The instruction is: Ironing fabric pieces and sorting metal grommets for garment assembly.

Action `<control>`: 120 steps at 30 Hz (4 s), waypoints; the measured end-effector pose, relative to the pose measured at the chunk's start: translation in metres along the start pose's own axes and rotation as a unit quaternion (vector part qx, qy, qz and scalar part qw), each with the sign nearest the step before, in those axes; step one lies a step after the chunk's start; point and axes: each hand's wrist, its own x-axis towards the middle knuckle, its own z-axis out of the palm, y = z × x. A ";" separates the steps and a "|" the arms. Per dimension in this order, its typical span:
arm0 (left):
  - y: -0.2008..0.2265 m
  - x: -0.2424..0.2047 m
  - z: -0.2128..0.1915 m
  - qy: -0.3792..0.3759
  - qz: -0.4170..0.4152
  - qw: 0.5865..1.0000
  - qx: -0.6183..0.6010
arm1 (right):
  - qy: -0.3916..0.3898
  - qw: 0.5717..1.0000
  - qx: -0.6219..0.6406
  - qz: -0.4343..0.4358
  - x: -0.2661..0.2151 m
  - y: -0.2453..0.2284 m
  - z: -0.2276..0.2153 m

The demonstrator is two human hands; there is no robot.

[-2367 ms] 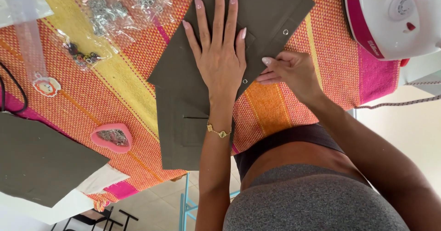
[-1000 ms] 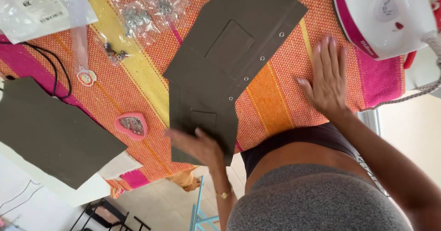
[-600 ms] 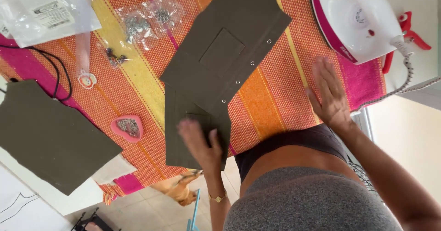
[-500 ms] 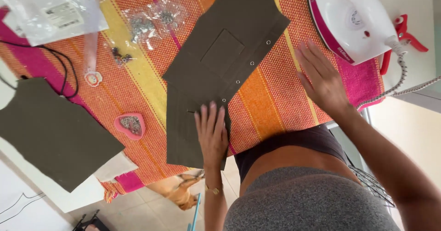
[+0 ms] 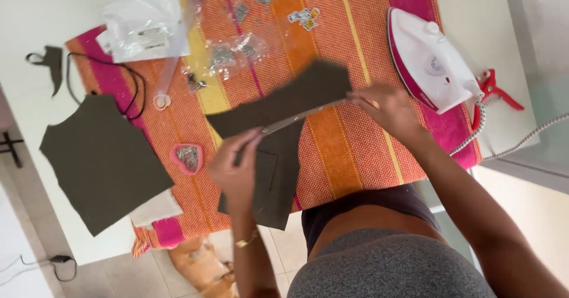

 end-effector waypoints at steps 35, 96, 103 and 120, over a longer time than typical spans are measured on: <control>-0.173 0.051 0.192 -0.049 0.014 0.993 0.111 | -0.436 0.837 -0.062 0.324 0.035 0.005 -0.112; -0.073 -0.090 0.233 -0.205 0.109 0.907 0.351 | -0.258 0.755 -0.007 0.603 -0.127 -0.008 -0.208; -0.064 -0.084 0.236 -0.191 0.068 0.921 0.333 | -0.246 0.734 0.007 0.633 -0.126 -0.008 -0.211; -0.015 -0.086 0.270 -0.495 0.277 0.724 0.392 | -0.200 0.747 0.020 0.634 -0.115 -0.006 -0.219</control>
